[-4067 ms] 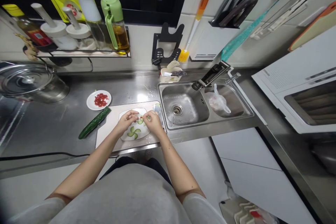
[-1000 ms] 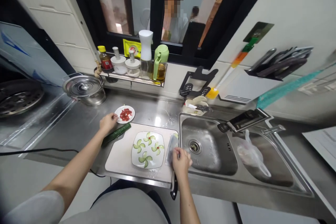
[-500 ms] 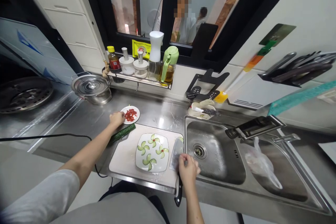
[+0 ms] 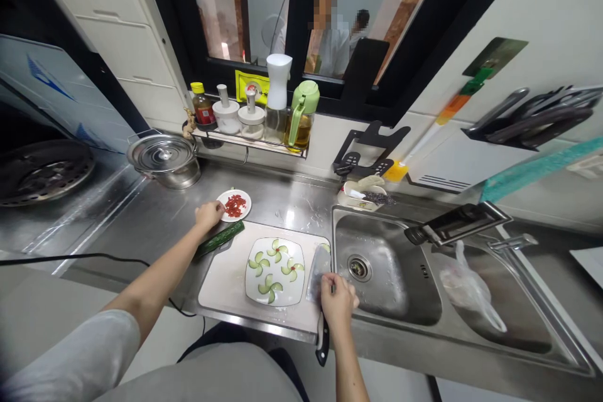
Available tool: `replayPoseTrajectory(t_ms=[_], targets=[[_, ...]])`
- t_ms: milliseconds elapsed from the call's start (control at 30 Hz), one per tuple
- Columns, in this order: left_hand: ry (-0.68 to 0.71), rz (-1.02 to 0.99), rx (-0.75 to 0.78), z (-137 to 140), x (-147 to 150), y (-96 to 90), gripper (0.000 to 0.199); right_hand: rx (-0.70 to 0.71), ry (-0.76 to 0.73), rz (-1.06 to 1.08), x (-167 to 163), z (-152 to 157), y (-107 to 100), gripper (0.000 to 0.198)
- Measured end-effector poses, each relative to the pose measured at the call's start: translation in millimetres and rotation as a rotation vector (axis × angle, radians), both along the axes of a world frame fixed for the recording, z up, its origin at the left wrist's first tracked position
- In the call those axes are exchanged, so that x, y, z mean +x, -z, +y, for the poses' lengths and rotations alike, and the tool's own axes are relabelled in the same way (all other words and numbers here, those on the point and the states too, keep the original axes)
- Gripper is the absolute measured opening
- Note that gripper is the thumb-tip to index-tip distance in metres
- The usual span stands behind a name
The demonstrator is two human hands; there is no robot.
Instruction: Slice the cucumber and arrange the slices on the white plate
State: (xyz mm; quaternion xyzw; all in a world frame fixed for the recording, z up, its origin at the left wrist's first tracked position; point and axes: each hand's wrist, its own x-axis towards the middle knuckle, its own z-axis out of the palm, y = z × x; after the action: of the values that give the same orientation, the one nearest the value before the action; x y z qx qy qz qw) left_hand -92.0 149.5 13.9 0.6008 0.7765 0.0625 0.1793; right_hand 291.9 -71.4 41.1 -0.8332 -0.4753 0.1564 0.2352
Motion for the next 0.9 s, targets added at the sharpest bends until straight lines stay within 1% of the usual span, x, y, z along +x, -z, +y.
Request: replayPoseTrajectory(t_ms=[67, 133, 200, 233, 367, 467, 533, 600, 700, 800, 900], targets=[[-0.080, -0.150, 0.050, -2, -4, 0.8, 0.020, -0.005, -0.005, 0.001, -2, 1, 0, 0.046], [-0.178, -0.394, 0.114, -5, -6, 1.3, 0.015, -0.007, -0.009, 0.001, -4, 1, 1, 0.045], [-0.245, -0.612, 0.163, -8, -5, 1.0, 0.016, -0.008, -0.010, 0.000, -5, 1, 2, 0.044], [-0.258, -0.687, 0.175, -9, -4, 0.3, 0.019, -0.006, -0.012, -0.001, -6, 1, 3, 0.044], [-0.236, -0.854, 0.188, -18, 7, -7.6, 0.036, -0.007, -0.017, -0.006, -9, 1, 2, 0.040], [-0.203, -1.020, 0.190, -30, 17, -18.6, 0.044, -0.001, -0.031, 0.013, -15, 4, -3, 0.037], [-0.163, -1.128, 0.182, -40, 25, -27.4, 0.048, 0.031, -0.062, 0.031, -23, 7, -9, 0.033], [-0.111, -1.168, 0.160, -52, 34, -36.6, 0.052, 0.099, -0.110, 0.049, -32, 12, -16, 0.029], [-0.033, -1.161, 0.130, -71, 49, -49.6, 0.052, 0.236, -0.240, 0.100, -51, 20, -28, 0.027], [0.075, -1.116, 0.150, -92, 64, -60.4, 0.043, 0.325, -0.352, 0.177, -72, 24, -40, 0.022], [0.195, -1.028, 0.184, -113, 77, -66.8, 0.033, 0.359, -0.437, 0.250, -91, 23, -50, 0.017]])
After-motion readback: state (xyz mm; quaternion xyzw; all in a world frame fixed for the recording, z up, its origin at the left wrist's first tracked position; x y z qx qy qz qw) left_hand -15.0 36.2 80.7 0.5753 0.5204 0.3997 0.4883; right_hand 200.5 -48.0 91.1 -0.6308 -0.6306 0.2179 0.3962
